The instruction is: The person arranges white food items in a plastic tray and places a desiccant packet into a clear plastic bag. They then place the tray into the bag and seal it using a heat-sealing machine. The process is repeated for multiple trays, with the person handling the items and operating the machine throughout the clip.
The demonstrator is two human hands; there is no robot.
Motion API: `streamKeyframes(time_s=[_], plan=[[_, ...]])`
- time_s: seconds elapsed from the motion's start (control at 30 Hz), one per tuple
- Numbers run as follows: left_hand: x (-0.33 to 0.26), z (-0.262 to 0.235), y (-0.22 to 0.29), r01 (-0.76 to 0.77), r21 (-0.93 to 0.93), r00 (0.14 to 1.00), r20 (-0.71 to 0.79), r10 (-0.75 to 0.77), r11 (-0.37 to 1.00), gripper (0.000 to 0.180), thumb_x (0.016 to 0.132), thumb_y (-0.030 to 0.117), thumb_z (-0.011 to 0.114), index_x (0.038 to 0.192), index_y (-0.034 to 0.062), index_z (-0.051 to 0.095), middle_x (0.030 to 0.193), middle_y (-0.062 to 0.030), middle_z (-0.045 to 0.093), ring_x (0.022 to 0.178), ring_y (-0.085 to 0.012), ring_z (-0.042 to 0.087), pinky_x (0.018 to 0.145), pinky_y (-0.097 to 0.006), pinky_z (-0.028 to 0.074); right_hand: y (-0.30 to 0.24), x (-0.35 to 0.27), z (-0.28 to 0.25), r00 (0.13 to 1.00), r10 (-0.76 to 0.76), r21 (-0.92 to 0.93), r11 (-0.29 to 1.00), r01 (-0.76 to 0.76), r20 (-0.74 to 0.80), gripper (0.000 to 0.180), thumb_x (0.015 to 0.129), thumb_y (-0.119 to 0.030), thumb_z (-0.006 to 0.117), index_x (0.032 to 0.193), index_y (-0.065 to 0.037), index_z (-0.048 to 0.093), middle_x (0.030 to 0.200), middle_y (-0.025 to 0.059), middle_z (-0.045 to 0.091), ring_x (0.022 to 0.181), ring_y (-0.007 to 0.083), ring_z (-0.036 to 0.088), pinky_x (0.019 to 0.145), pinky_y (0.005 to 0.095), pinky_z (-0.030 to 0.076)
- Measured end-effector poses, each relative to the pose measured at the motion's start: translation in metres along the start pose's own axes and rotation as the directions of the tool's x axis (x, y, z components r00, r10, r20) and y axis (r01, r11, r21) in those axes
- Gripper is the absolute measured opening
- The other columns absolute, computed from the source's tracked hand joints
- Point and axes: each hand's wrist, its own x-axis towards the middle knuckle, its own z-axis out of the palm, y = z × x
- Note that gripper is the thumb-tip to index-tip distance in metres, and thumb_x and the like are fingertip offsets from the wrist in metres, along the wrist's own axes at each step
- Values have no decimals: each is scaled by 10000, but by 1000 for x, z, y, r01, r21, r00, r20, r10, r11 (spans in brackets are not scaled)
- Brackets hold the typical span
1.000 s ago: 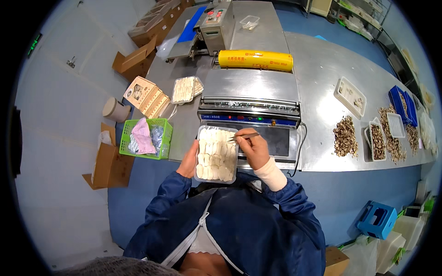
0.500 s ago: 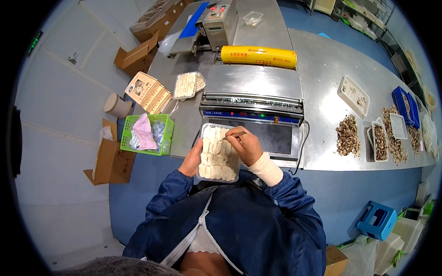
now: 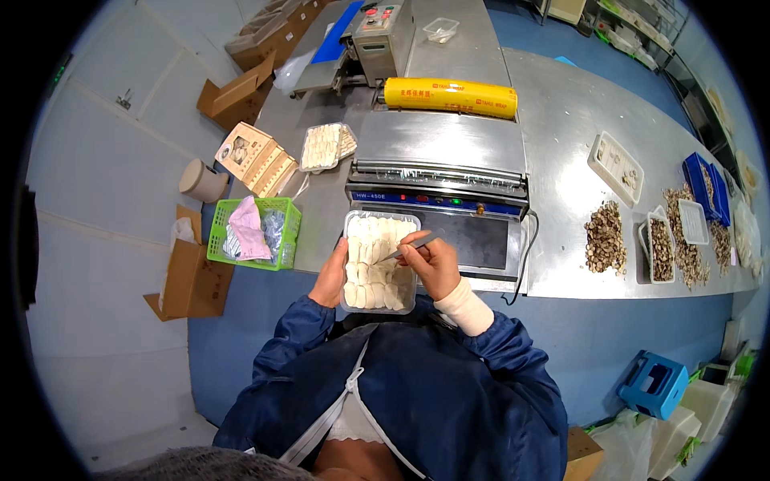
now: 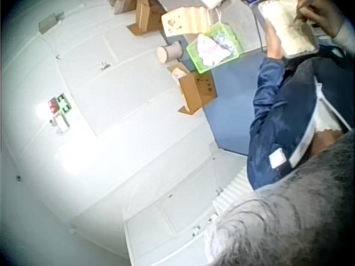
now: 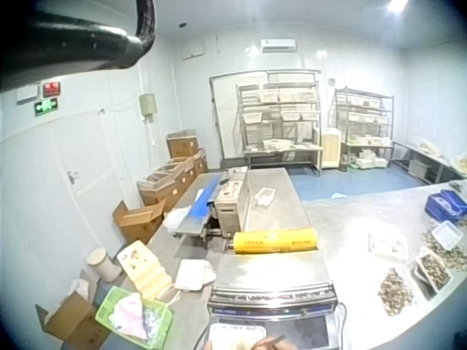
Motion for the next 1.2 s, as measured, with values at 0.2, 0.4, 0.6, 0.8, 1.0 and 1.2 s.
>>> streamKeyframes(time_s=[0.2, 0.4, 0.6, 0.8, 1.0, 1.2], plan=[[-3, 1, -1, -45, 53, 999, 10, 44, 998, 441, 964, 330, 254, 1259, 18, 355, 1204, -106, 474, 1062, -181, 502, 894, -308, 421, 12, -2, 5, 996, 83, 12, 997, -82, -38, 108, 861, -59, 532, 938, 15, 518, 806, 71, 598, 713, 139, 618, 628, 244, 515], [-6, 6, 3, -45, 82, 999, 23, 43, 996, 429, 966, 320, 253, 1269, 31, 344, 1206, -101, 470, 1071, -175, 496, 902, -301, 412, 17, -2, 7, 993, 109, -2, 994, -109, -36, 99, 863, -54, 525, 934, 15, 524, 800, 72, 604, 707, 146, 621, 638, 248, 513], [-6, 4, 3, -32, 73, 999, 29, 30, 997, 441, 966, 323, 251, 1291, 33, 319, 1218, -103, 459, 1080, -171, 490, 901, -294, 412, 18, -1, 13, 994, 99, -35, 994, -101, -45, 110, 864, -79, 533, 920, 16, 529, 767, 71, 604, 677, 130, 615, 607, 243, 512], [-6, 4, 4, -41, 83, 998, 41, 37, 996, 443, 966, 329, 248, 1289, 35, 319, 1212, -100, 462, 1074, -164, 492, 898, -290, 413, 20, 0, 15, 990, 114, 20, 993, -113, -79, 105, 875, -84, 514, 914, 12, 528, 758, 71, 599, 663, 123, 606, 595, 241, 508], [-4, 1, 3, -38, 107, 997, 66, 31, 994, 458, 963, 341, 248, 1289, 27, 321, 1220, -109, 461, 1076, -184, 497, 901, -314, 421, 14, 5, 11, 990, 141, -2, 990, -141, -15, 108, 878, -61, 489, 942, 24, 510, 812, 78, 588, 696, 159, 620, 607, 255, 516], [-1, -2, 1, -53, 113, 995, 86, 44, 992, 464, 963, 339, 250, 1298, 25, 313, 1231, -111, 457, 1085, -191, 494, 906, -323, 420, -4, 12, 10, 990, 136, -163, 978, -128, 38, 96, 868, -68, 503, 903, 19, 525, 753, 51, 578, 649, 119, 602, 583, 227, 494]])
